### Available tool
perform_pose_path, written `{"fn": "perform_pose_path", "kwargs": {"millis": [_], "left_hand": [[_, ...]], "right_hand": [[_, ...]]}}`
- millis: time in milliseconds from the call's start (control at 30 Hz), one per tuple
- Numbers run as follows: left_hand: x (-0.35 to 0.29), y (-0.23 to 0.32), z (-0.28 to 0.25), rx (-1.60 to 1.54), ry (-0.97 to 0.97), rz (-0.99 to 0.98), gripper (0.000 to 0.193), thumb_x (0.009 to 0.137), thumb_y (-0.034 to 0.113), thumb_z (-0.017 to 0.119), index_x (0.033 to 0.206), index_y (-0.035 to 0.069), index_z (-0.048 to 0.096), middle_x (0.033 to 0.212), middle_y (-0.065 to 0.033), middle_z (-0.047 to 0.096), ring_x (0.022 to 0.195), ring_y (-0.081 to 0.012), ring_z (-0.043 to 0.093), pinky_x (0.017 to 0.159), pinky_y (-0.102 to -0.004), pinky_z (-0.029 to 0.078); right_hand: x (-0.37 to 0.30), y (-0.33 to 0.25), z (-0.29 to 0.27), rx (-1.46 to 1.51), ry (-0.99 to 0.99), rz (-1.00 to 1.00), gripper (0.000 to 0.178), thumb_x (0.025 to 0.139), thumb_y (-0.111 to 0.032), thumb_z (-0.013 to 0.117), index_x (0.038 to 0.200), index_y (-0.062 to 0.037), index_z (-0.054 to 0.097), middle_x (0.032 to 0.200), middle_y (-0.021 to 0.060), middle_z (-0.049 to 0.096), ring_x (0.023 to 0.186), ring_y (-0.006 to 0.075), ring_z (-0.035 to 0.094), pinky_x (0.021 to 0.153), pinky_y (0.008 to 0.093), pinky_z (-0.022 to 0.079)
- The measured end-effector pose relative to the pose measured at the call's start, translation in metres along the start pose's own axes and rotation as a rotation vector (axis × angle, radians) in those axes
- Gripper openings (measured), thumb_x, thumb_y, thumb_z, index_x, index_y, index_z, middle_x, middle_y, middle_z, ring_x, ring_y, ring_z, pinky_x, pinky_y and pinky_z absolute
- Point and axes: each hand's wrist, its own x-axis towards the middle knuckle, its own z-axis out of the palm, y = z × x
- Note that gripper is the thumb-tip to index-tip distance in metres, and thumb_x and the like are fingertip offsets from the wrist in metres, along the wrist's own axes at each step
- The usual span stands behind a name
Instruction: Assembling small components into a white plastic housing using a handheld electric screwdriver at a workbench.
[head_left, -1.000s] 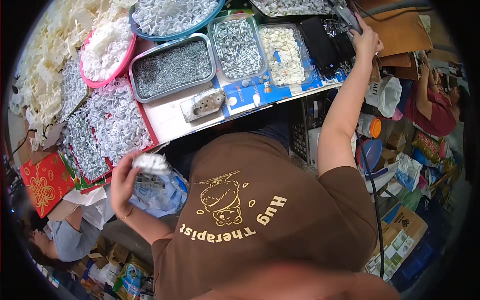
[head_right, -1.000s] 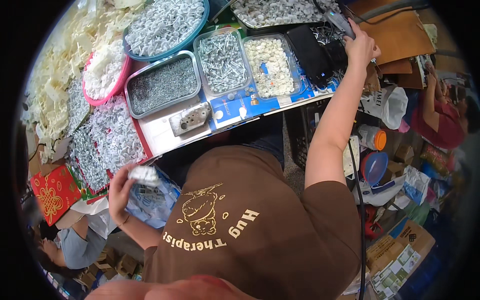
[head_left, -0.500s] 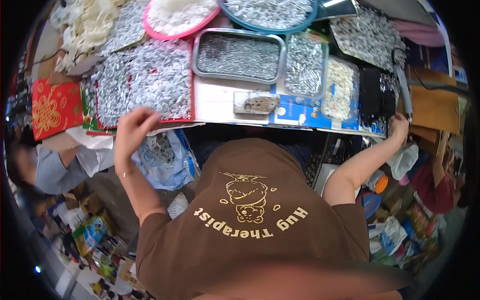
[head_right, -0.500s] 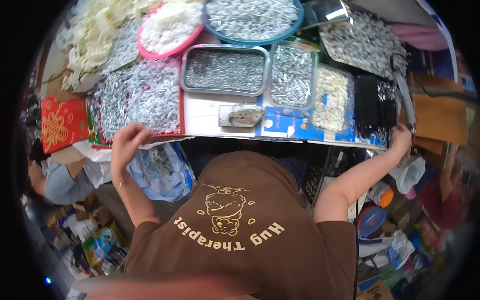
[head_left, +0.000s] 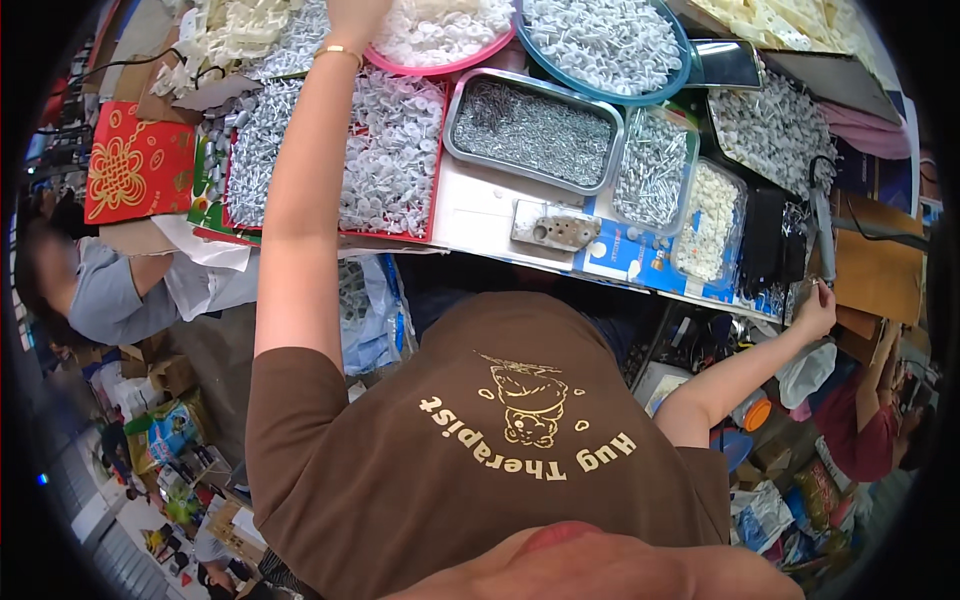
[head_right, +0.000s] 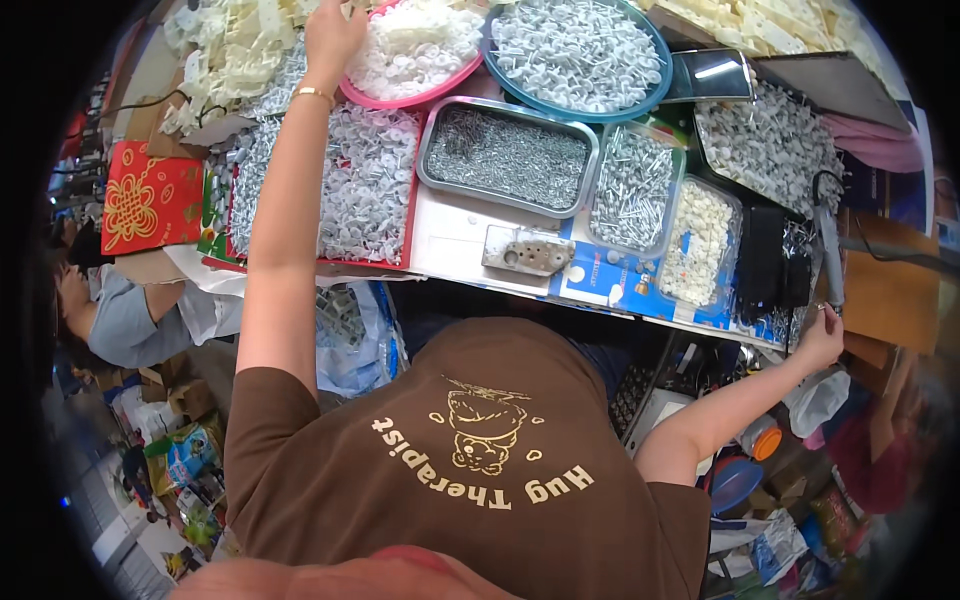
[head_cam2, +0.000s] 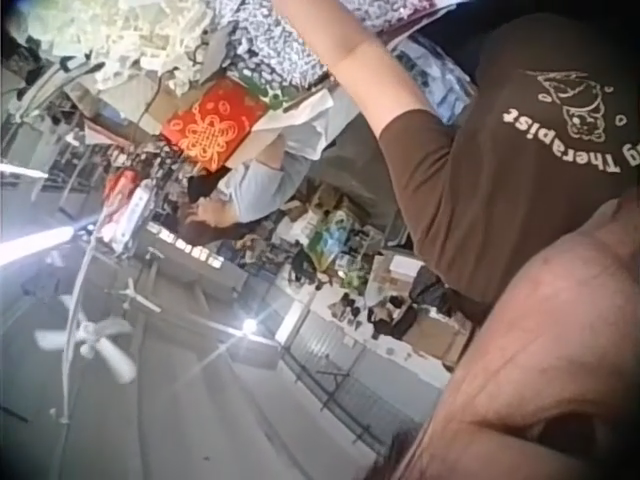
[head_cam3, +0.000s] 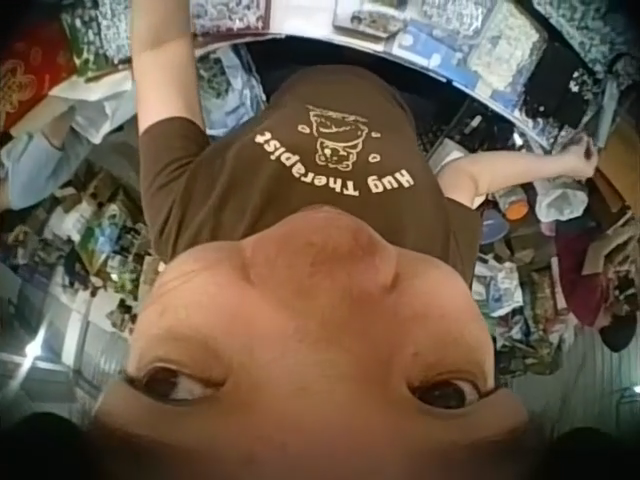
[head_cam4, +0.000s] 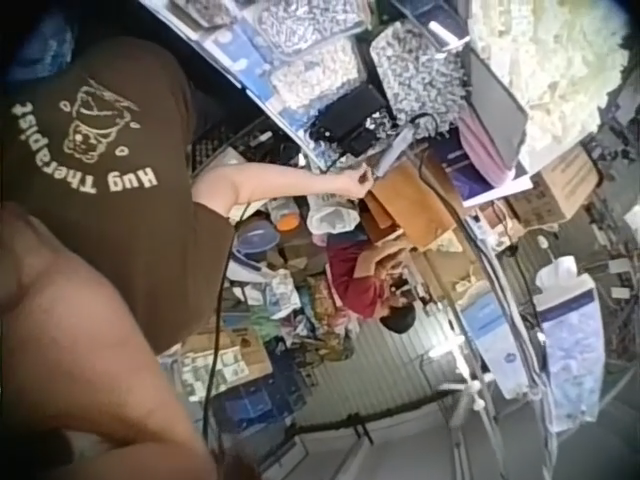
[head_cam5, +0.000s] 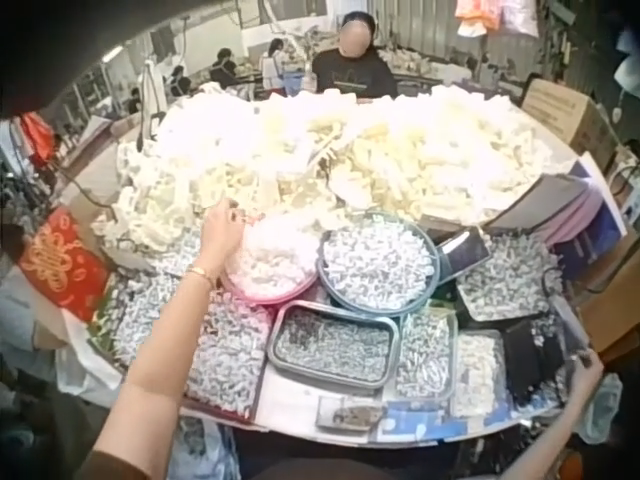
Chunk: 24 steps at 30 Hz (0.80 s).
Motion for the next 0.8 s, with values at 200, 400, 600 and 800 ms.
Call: {"fn": "perform_pose_path", "kwargs": {"millis": [200,400,600,800], "left_hand": [[0.031,-0.08,0.042,0.272,0.435,0.137,0.033,0.081,0.019,0.072,0.1,-0.005,0.063,0.093,-0.0252,0.067,0.091,-0.0401,0.064,0.08,-0.0484,0.051],[0.046,-0.11,-0.001,0.086,0.112,-0.074,0.031,0.084,0.021,0.071,0.111,0.007,0.069,0.104,-0.0149,0.068,0.1,-0.034,0.063,0.092,-0.0445,0.047],[-0.014,-0.13,-0.065,-0.092,0.018,-0.084,0.037,0.091,0.022,0.07,0.125,0.008,0.068,0.101,-0.0059,0.074,0.092,-0.0138,0.066,0.082,-0.0293,0.051],[-0.118,-0.03,-0.09,-0.359,-0.109,0.023,0.021,0.095,0.008,0.064,0.114,0.009,0.071,0.095,-0.0034,0.065,0.078,-0.0089,0.057,0.07,-0.0238,0.046]], "right_hand": [[-0.005,-0.042,-0.003,0.33,0.243,-0.043,0.021,0.09,-0.019,0.072,0.103,-0.003,0.074,0.096,0.0092,0.076,0.085,0.017,0.072,0.079,0.0287,0.054],[-0.052,-0.135,-0.029,0.793,0.066,-0.254,0.025,0.099,-0.006,0.061,0.119,0.0066,0.065,0.104,0.0157,0.072,0.086,0.0164,0.069,0.076,0.0263,0.057],[-0.106,-0.211,-0.035,1.027,-0.192,-0.191,0.024,0.1,-0.006,0.059,0.12,0.0061,0.065,0.103,0.0158,0.072,0.083,0.0136,0.067,0.077,0.0264,0.056],[-0.175,-0.268,-0.016,1.161,-0.638,-0.258,0.021,0.098,-0.002,0.059,0.116,0.0036,0.069,0.096,0.0115,0.072,0.08,0.0116,0.064,0.072,0.0252,0.053]]}}
